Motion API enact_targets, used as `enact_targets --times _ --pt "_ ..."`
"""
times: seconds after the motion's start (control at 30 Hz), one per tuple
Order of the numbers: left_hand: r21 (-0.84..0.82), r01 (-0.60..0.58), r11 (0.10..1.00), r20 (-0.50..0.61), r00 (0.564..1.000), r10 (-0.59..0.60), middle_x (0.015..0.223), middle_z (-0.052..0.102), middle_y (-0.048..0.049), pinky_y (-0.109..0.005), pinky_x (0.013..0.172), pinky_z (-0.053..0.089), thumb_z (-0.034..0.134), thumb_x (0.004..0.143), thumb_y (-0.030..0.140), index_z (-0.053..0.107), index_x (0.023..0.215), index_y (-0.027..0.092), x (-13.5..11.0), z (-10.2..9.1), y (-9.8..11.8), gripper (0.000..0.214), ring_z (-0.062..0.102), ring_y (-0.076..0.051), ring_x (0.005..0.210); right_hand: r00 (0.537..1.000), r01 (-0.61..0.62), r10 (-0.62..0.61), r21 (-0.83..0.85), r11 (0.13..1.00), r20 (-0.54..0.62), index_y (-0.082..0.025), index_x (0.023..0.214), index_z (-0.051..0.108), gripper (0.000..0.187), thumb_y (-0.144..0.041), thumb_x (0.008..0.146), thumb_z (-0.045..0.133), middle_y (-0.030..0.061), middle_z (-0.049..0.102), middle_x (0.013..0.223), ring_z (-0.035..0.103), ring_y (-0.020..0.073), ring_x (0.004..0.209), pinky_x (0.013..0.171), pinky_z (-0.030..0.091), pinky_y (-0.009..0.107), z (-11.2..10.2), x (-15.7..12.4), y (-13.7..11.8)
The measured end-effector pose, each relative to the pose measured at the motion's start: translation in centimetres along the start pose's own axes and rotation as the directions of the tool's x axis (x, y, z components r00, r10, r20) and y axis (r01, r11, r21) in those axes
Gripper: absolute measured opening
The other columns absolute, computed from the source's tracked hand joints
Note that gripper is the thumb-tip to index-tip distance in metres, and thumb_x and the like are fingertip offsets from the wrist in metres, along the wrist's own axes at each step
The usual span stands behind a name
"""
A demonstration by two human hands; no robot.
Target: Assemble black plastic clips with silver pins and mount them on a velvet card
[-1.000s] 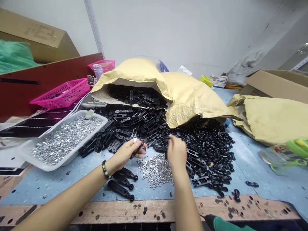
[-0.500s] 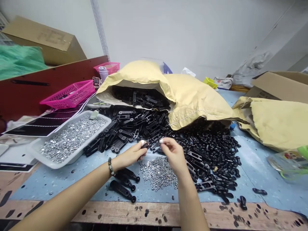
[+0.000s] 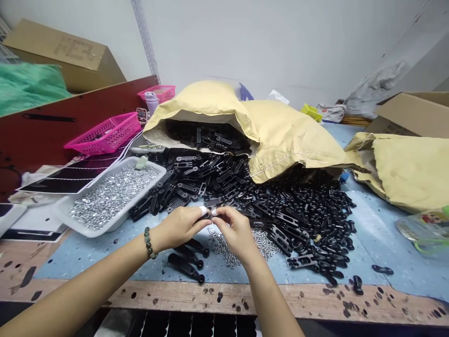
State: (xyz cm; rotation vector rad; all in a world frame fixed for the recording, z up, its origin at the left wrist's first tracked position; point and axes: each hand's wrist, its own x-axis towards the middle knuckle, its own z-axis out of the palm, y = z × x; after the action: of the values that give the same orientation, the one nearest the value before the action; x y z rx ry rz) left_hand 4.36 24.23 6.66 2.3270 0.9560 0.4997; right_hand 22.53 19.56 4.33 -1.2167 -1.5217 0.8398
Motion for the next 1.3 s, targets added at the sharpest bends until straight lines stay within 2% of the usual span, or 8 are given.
enact_targets --times 0.1,0.2,0.37,0.5,0.63,0.83,1.03,1.3 --pt "0.035 0.015 0.999 -0.012 1.000 -0.014 0.077 0.064 -0.0045 -0.028 0.068 0.041 0.050 0.089 0.039 0.060 0.084 0.021 -0.6 -0.3 -0.5 0.021 0.060 -0.021 0.071 0.999 -0.045 0.045 0.038 0.998 0.003 -0.021 0.096 0.061 0.015 -0.032 0.086 0.058 0.0035 0.066 0.090 0.062 0.0186 0.081 0.072 0.050 0.030 0.9 -0.3 0.9" --pt "0.052 0.092 0.994 -0.085 0.993 -0.087 0.068 0.062 -0.0029 -0.027 0.062 0.038 0.048 0.090 0.039 0.059 0.079 0.021 -0.8 -0.8 -1.8 0.024 0.058 -0.019 0.063 0.999 -0.017 0.024 -0.224 0.974 0.026 -0.021 0.102 0.058 0.018 -0.031 0.088 0.055 0.0056 0.063 0.097 0.060 0.0206 0.087 0.078 0.049 0.034 2.0 -0.5 2.0" --pt "0.014 0.159 0.987 -0.109 0.982 -0.157 0.077 0.065 -0.0024 -0.026 0.062 0.041 0.044 0.092 0.033 0.058 0.096 0.019 -0.4 -0.8 -3.9 0.020 0.061 -0.019 0.069 0.980 0.154 -0.019 -0.695 0.703 0.198 -0.022 0.081 0.061 0.008 -0.017 0.085 0.057 0.0056 0.061 0.087 0.054 0.0242 0.084 0.075 0.045 0.038 3.4 -1.6 3.0" --pt "0.017 0.048 0.999 -0.010 0.999 -0.048 0.095 0.066 -0.0038 -0.027 0.078 0.044 0.048 0.091 0.028 0.061 0.101 0.019 0.6 1.2 -4.2 0.018 0.061 -0.019 0.088 0.981 0.148 -0.013 -0.709 0.689 0.193 -0.021 0.077 0.059 0.010 -0.016 0.086 0.057 0.0052 0.060 0.082 0.054 0.0243 0.080 0.072 0.045 0.038 1.8 -2.9 3.2" --pt "0.079 -0.082 0.993 0.093 0.993 0.075 0.097 0.065 -0.0049 -0.031 0.088 0.038 0.059 0.087 0.026 0.066 0.101 0.022 1.4 3.0 -4.4 0.016 0.055 -0.022 0.097 0.990 0.141 -0.107 -0.661 0.737 0.093 -0.019 0.104 0.059 0.015 -0.023 0.090 0.054 0.0086 0.063 0.098 0.056 0.0250 0.092 0.081 0.047 0.040 0.2 -3.5 3.9" --pt "0.150 -0.148 0.978 0.166 0.978 0.123 0.106 0.062 -0.0090 -0.040 0.093 0.031 0.051 0.091 0.025 0.063 0.114 0.022 -0.1 2.7 -4.4 0.026 0.050 -0.026 0.103 0.972 0.237 -0.179 -0.639 0.732 0.155 -0.021 0.094 0.064 0.018 -0.017 0.092 0.047 0.0078 0.065 0.094 0.059 0.0233 0.087 0.077 0.049 0.038 1.7 -3.4 5.0" --pt "0.132 -0.097 0.987 0.209 0.975 0.068 0.101 0.064 -0.0068 -0.036 0.088 0.034 0.048 0.092 0.021 0.067 0.108 0.024 -0.3 2.2 -4.7 0.025 0.055 -0.023 0.097 0.969 0.241 -0.144 -0.619 0.748 0.203 -0.024 0.089 0.063 0.018 -0.015 0.091 0.047 0.0044 0.067 0.090 0.061 0.0216 0.085 0.089 0.046 0.043 1.8 -3.1 4.3" --pt "0.003 0.031 1.000 0.238 0.971 -0.031 0.091 0.067 -0.0025 -0.031 0.085 0.040 0.061 0.081 0.023 0.071 0.094 0.025 -2.6 0.3 -4.4 0.016 0.060 -0.022 0.090 0.988 0.151 -0.103 -0.644 0.750 0.112 -0.019 0.109 0.059 0.029 -0.009 0.085 0.048 0.0132 0.060 0.111 0.054 0.0297 0.100 0.086 0.046 0.046 3.3 2.2 4.5"
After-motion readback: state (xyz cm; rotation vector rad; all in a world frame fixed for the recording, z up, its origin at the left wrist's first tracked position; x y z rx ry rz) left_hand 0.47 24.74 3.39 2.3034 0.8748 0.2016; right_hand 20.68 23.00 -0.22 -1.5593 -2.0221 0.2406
